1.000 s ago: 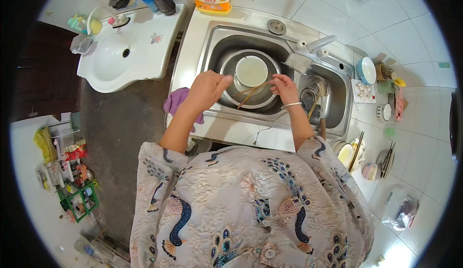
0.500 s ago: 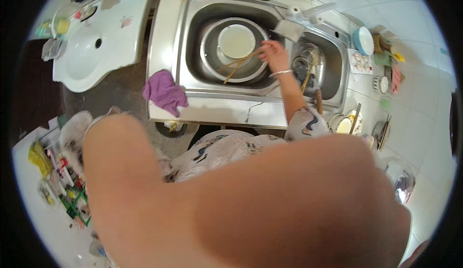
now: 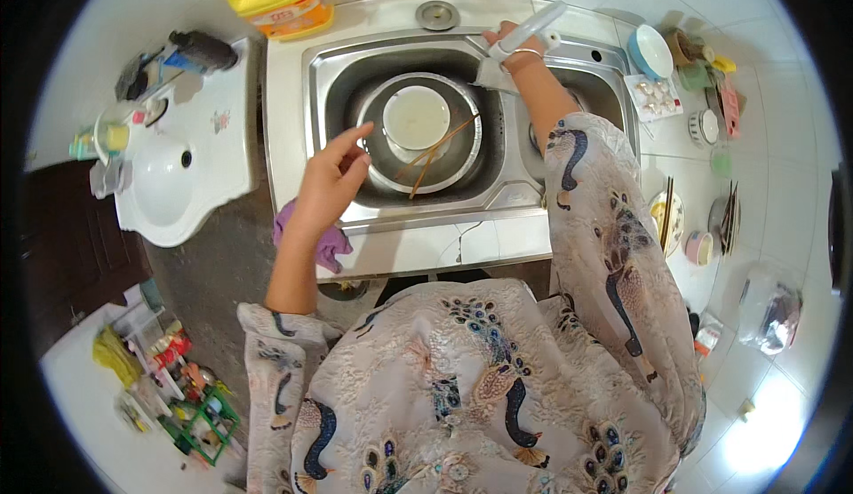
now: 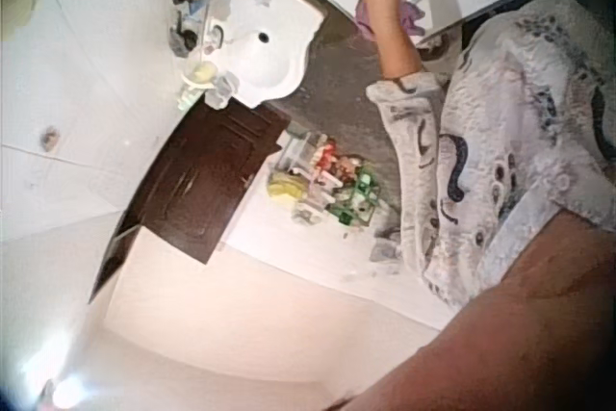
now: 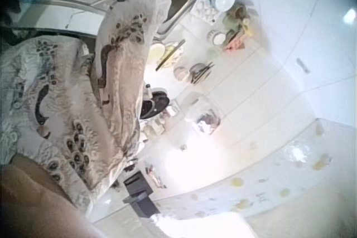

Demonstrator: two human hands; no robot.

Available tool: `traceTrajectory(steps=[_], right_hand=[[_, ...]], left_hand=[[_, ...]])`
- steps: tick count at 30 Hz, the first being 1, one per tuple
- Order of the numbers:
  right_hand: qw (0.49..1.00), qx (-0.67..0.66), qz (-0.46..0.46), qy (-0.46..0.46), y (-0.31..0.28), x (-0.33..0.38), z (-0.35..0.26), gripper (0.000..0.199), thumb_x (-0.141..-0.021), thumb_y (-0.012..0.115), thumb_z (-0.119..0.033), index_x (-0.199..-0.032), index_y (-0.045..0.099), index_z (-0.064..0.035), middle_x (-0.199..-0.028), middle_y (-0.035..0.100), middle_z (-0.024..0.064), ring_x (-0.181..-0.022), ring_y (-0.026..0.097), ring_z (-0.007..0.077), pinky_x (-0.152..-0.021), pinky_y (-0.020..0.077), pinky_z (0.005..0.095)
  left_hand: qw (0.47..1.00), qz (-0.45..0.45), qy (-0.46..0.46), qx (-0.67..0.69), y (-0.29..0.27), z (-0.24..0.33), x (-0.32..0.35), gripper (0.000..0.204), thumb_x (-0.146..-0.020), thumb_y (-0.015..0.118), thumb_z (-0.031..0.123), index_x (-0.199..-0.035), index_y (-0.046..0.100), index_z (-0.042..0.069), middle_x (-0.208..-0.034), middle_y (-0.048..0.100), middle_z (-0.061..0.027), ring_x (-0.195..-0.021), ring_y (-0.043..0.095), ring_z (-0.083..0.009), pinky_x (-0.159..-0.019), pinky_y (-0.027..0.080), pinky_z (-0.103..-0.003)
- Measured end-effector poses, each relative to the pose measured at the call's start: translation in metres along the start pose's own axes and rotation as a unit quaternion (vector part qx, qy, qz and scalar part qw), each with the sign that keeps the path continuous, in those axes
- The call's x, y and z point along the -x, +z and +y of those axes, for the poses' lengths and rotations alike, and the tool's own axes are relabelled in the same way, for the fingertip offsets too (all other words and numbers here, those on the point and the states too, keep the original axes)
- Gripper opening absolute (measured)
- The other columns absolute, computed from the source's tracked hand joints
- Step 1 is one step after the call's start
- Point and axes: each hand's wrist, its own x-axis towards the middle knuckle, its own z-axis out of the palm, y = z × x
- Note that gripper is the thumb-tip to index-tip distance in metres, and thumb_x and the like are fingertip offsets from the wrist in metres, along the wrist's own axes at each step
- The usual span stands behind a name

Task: The person wipes a white electrical cord with a purple cloth, then cleans the kitchen countertop around a rice cooker and a pot. The person proceeds to wash several bowls and a cup in the sink using a sponge and running water.

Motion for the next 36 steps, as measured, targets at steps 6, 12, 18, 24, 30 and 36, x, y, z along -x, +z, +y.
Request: traceTrajectory(steps=[6, 12, 18, 24, 30, 36], right_hand=[[0.999, 0.009, 0.02, -0.05, 0.044, -0.037, 0.036, 0.045, -0.084, 0.054, -0.042, -0.111, 0.057, -0.0053, -0.106, 0.061, 0.0191, -0.099, 0.059, 0.0326, -0.087, 0.0444, 0.0389], [0.997, 0.02, -0.052, -0.046, 0.017, -0.024, 0.014, 0.044, -0.085, 0.05, -0.038, -0.118, 0.054, -0.0085, -0.109, 0.06, 0.0199, -0.102, 0.057, 0.0341, -0.087, 0.045, 0.0397], [0.997, -0.005, -0.026, -0.077, 0.004, 0.001, 0.015, 0.044, -0.087, 0.046, -0.038, -0.122, 0.05, -0.0136, -0.111, 0.058, 0.0205, -0.099, 0.057, 0.0357, -0.085, 0.0452, 0.0422], [0.991, -0.05, 0.036, -0.118, 0.049, 0.032, 0.04, 0.039, -0.082, 0.054, -0.025, -0.121, 0.053, -0.0216, -0.109, 0.059, 0.0122, -0.1, 0.056, 0.0331, -0.085, 0.0459, 0.0425], [0.975, 0.022, 0.154, -0.157, 0.081, 0.074, 0.058, 0.046, -0.073, 0.067, -0.017, -0.116, 0.052, -0.0182, -0.118, 0.046, 0.0135, -0.109, 0.046, 0.0351, -0.085, 0.0442, 0.0442], [0.989, -0.077, 0.098, -0.073, 0.092, 0.068, 0.064, 0.038, -0.075, 0.063, -0.017, -0.112, 0.053, -0.0119, -0.096, 0.053, 0.0162, -0.091, 0.055, 0.0348, -0.077, 0.0469, 0.0422]], left_hand=[[0.998, 0.006, -0.053, 0.034, 0.04, -0.061, -0.027, 0.035, -0.082, 0.058, 0.008, -0.116, 0.056, 0.002, -0.074, 0.054, -0.0011, -0.066, 0.048, -0.0067, -0.06, 0.041, -0.022], [0.998, 0.016, -0.062, 0.01, 0.057, -0.103, -0.058, 0.038, -0.08, 0.06, 0.012, -0.115, 0.055, -0.001, -0.072, 0.057, -0.0056, -0.065, 0.053, -0.0116, -0.063, 0.044, -0.026], [0.977, 0.049, -0.109, -0.179, 0.085, -0.172, -0.089, 0.05, -0.077, 0.062, 0.023, -0.117, 0.051, -0.006, -0.096, 0.062, -0.0242, -0.086, 0.063, -0.0309, -0.079, 0.048, -0.034], [0.923, 0.085, -0.353, 0.129, 0.119, -0.239, -0.131, 0.024, -0.079, 0.056, 0.007, -0.099, 0.054, -0.005, -0.089, 0.059, -0.017, -0.083, 0.061, -0.0261, -0.048, 0.053, -0.034], [0.862, 0.096, -0.378, 0.323, 0.151, -0.265, -0.141, 0.037, -0.078, 0.052, 0.001, -0.114, 0.045, 0.0, -0.104, 0.054, -0.0189, -0.084, 0.061, -0.0302, -0.056, 0.058, -0.037], [0.766, 0.047, -0.423, 0.482, 0.15, -0.239, -0.143, 0.032, -0.081, 0.048, -0.004, -0.11, 0.04, -0.013, -0.105, 0.052, -0.0229, -0.083, 0.061, -0.0343, -0.067, 0.058, -0.033]])
